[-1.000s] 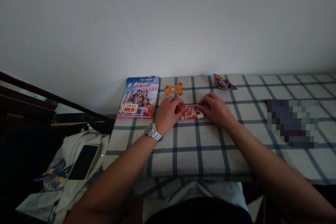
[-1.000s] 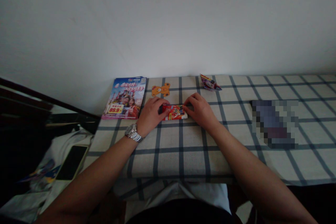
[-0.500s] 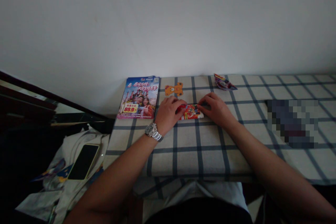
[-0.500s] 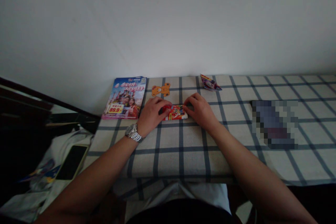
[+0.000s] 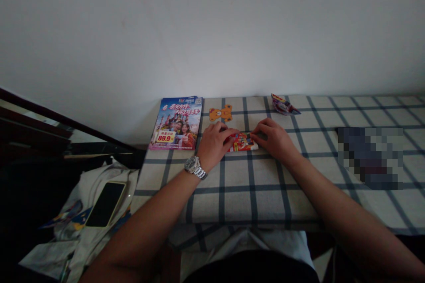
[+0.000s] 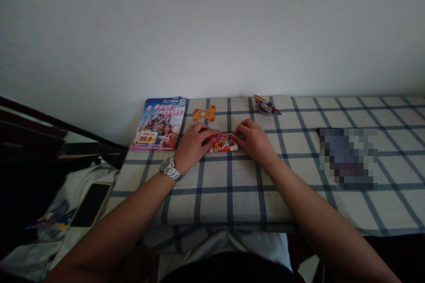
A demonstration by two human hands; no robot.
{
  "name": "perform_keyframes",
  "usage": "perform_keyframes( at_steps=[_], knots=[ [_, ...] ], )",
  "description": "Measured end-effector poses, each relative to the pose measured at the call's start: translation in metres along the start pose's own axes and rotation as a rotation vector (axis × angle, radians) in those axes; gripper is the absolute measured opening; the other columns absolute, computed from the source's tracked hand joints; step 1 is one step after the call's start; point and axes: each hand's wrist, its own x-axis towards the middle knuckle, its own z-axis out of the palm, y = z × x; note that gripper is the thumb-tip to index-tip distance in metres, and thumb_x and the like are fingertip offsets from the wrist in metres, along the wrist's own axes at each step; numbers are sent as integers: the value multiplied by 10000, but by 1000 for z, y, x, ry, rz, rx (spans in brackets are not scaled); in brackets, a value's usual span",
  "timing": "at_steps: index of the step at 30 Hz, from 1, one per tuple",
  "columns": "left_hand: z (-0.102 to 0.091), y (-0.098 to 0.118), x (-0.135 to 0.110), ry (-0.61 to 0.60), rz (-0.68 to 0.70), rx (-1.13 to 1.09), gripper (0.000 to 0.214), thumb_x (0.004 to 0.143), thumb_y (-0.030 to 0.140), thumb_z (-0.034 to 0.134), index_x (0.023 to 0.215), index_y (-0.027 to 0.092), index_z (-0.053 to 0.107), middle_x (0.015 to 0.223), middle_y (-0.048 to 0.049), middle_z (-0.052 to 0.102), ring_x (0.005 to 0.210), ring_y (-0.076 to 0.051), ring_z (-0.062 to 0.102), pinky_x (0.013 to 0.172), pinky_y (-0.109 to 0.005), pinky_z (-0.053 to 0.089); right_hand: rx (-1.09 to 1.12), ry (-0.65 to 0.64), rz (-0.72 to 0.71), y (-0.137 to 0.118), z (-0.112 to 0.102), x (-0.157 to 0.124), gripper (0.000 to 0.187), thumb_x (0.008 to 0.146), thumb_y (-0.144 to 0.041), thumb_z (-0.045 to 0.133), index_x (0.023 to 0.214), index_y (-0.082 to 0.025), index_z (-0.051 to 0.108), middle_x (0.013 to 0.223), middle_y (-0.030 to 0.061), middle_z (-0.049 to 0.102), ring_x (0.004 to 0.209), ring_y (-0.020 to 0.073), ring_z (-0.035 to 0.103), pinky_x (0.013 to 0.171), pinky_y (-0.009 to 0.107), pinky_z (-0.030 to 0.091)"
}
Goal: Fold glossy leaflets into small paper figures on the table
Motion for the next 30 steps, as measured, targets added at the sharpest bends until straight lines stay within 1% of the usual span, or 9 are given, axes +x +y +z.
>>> perform_keyframes(
  at_steps=[3, 9, 17, 22, 25, 30],
  knots=[
    [1, -1, -1, -10, 22, 16, 281, 1033, 296, 632, 1276, 366, 754, 1100, -60, 595, 1045, -246, 573, 946, -416, 483, -16, -4, -10, -1, 0, 0, 77, 957, -260, 726, 893, -218, 729, 1003, 65, 660, 873, 226, 669, 783, 358, 532],
    [2, -3, -1, -14, 33, 24, 260, 1019, 278, 653, 1228, 368, 779, 1122, -58, 596, 1047, -248, 571, 929, -418, 479, -43, -5, -10, -4, -1, -1, 78, 960, -261, 727, 898, -214, 735, 1005, 67, 675, 872, 226, 679, 774, 358, 535],
    [2, 0, -2, -26, 17, 48, 245, 1020, 300, 658, 1223, 365, 779, 1127, -59, 601, 1060, -253, 567, 927, -421, 477, 7, -9, -41, -4, -6, -3, 128, 1011, -273, 656, 1004, -217, 771, 1018, 79, 717, 888, 232, 702, 813, 375, 558],
    [1, 1, -1, -26, 10, 49, 239, 1022, 304, 654, 1219, 356, 780, 1126, -62, 603, 1060, -250, 567, 926, -417, 478, 48, 5, -127, -9, -9, -2, 161, 1028, -283, 622, 1042, -220, 769, 1024, 90, 734, 929, 243, 707, 843, 384, 574],
    [1, 1, 0, -26, 5, 48, 228, 1031, 312, 638, 1201, 337, 787, 1110, -67, 603, 1047, -250, 569, 929, -420, 481, 82, -29, -162, -14, -9, -2, 186, 1042, -323, 604, 1060, -235, 766, 1051, 90, 743, 948, 242, 721, 857, 383, 586],
    [2, 1, -1, -9, 22, 32, 235, 1034, 318, 630, 1211, 341, 783, 1123, -66, 603, 1046, -249, 567, 939, -422, 481, 102, -101, -155, -18, -10, -3, 203, 1053, -318, 575, 1052, -249, 766, 1052, 81, 757, 935, 235, 732, 844, 375, 592]
  ],
)
